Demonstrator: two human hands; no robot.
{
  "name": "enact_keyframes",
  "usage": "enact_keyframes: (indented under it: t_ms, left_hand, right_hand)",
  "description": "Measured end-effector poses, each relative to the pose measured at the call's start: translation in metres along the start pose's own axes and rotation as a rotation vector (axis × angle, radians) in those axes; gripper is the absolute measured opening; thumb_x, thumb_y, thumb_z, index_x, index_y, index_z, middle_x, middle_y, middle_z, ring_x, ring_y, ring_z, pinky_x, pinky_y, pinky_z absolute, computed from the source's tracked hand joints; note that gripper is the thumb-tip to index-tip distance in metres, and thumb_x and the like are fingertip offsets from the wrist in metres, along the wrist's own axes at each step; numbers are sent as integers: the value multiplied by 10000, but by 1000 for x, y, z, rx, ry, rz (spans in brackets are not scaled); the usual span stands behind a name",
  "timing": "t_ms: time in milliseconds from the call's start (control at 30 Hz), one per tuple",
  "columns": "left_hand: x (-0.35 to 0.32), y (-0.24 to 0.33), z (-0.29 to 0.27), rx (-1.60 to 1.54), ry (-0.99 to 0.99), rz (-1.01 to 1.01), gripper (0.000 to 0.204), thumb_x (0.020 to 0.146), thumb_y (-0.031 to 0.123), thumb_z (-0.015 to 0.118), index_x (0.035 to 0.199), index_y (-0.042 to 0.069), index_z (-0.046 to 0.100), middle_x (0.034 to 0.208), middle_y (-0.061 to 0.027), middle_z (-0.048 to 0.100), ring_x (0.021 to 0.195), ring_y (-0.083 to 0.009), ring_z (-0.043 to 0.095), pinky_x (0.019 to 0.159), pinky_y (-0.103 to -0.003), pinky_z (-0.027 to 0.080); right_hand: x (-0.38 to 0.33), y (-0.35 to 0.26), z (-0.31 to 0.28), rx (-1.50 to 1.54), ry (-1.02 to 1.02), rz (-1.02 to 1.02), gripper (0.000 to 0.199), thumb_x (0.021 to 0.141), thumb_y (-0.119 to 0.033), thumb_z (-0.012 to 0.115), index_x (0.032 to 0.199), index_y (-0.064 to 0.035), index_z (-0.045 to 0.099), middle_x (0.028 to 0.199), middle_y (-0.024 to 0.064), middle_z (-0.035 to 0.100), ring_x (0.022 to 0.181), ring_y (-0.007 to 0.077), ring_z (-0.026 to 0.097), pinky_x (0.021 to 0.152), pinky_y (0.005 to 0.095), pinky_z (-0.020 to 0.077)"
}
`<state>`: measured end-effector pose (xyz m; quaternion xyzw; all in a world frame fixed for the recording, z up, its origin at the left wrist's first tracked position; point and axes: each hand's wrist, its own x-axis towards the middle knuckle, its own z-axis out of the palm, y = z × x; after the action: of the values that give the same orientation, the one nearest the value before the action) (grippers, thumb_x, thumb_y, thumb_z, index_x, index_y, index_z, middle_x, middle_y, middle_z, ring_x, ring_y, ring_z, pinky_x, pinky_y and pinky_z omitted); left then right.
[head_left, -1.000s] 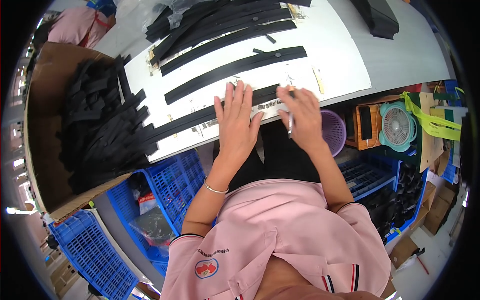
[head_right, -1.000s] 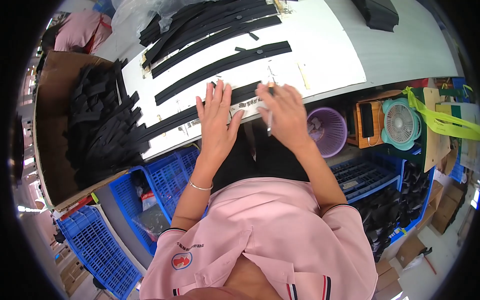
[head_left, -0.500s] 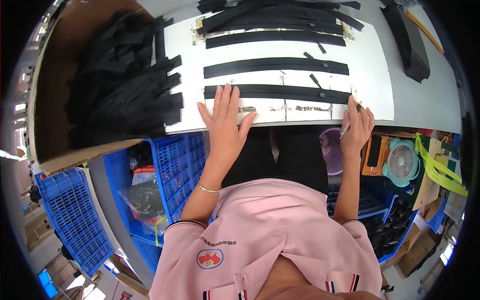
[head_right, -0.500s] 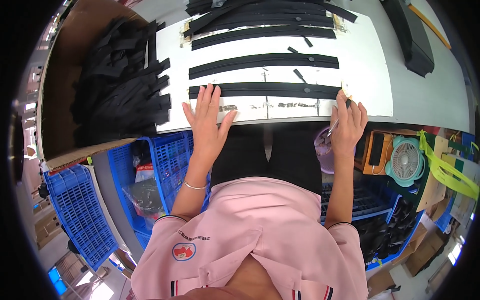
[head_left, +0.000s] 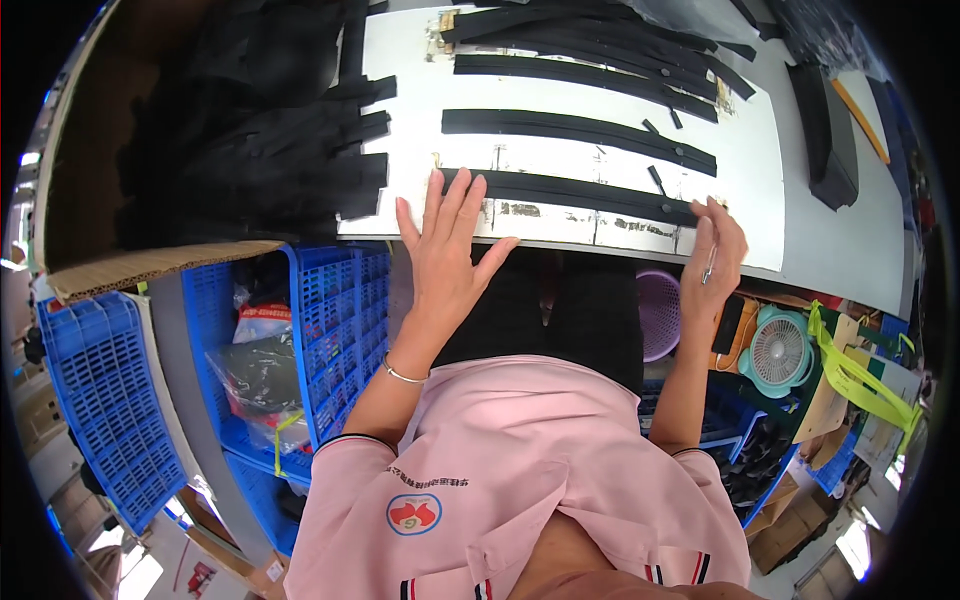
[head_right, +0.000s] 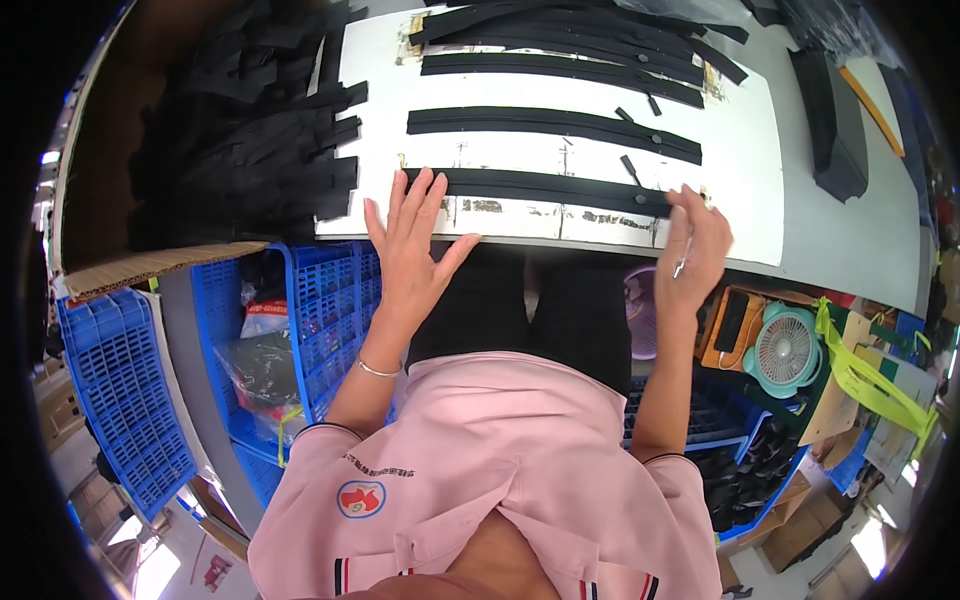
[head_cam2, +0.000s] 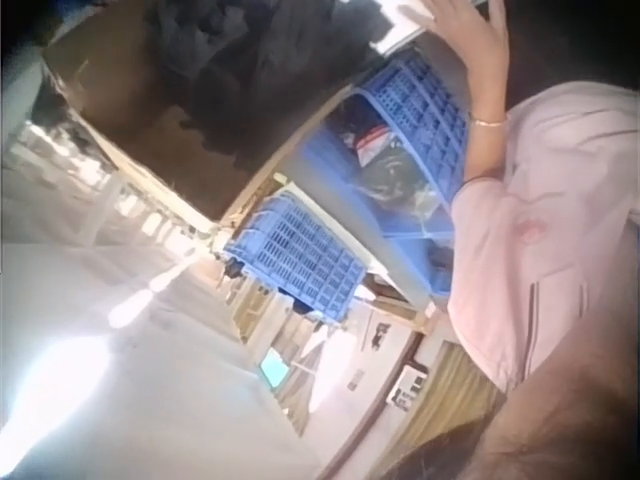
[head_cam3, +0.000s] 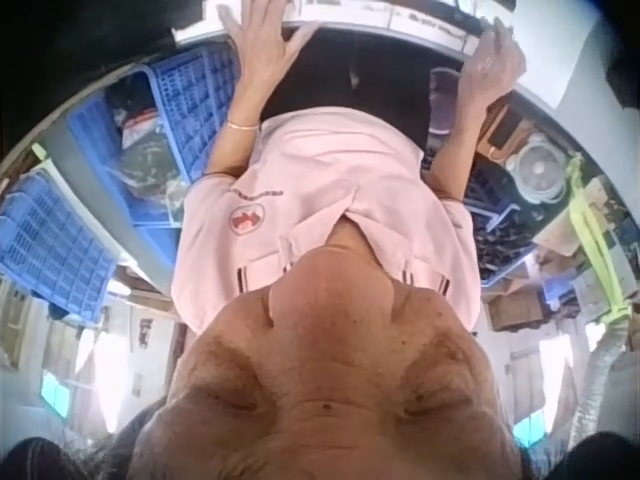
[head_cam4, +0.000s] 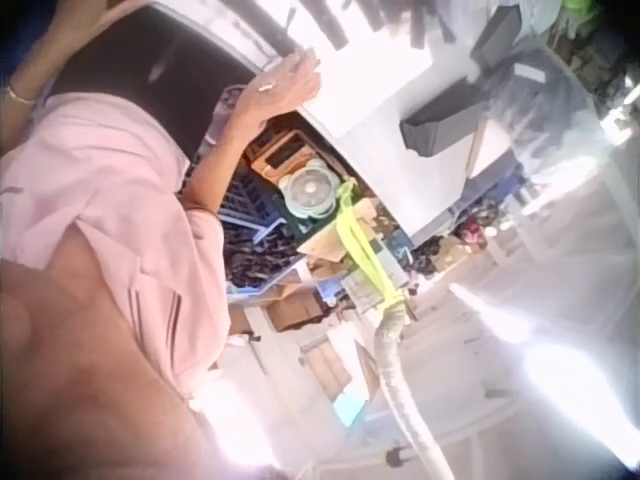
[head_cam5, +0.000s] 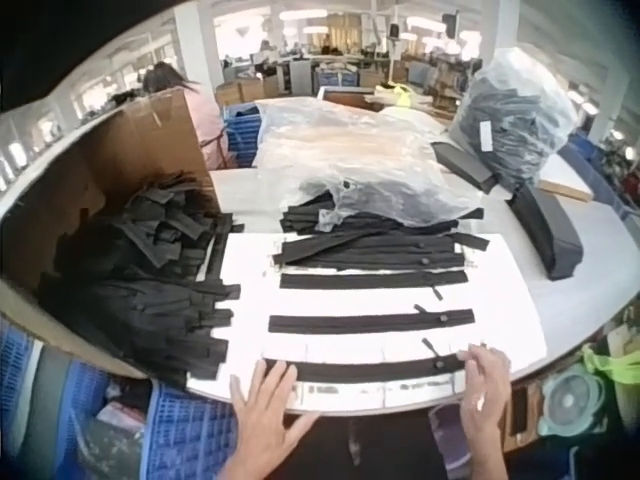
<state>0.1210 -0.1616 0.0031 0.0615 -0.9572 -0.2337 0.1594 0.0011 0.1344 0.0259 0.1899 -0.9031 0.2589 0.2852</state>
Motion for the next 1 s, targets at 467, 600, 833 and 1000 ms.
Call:
enact_keyframes:
  t_ms: [467, 600, 833, 1000]
  left_hand:
    - [1, -1, 2, -15, 48, 1, 754, 843, 398, 815, 1480, 87, 557, 1540, -93, 526, 1499, -318, 392, 1222, -612, 122]
    - [0, -3, 2, -27, 56, 0, 751, 841, 394, 815, 1478, 89, 557, 1543, -92, 520, 1501, -317, 387, 1217, -610, 134]
    - [-1, -4, 4, -52, 46, -6, 753, 845, 401, 814, 1488, 105, 555, 1554, -78, 516, 1520, -301, 368, 1229, -586, 102]
    - [-1, -4, 2, -15, 52, -3, 754, 839, 402, 814, 1478, 95, 559, 1543, -87, 519, 1508, -308, 377, 1216, -613, 132]
  right_hand:
    - [26, -128, 110, 823, -415, 213, 170, 992, -124, 688, 999, 35, 746, 904, 100, 765, 688, 150, 676, 635, 276, 521]
    - [24, -130, 112, 763, -412, 187, 152, 984, -115, 694, 993, 29, 744, 918, 101, 762, 678, 168, 678, 622, 284, 520]
    - [23, -131, 112, 686, -377, 111, 139, 986, -117, 695, 999, 14, 741, 950, 94, 759, 667, 168, 678, 607, 284, 526]
    - [23, -125, 108, 776, -479, 138, 163, 979, -127, 694, 940, 19, 754, 886, 91, 774, 668, 182, 708, 609, 287, 532]
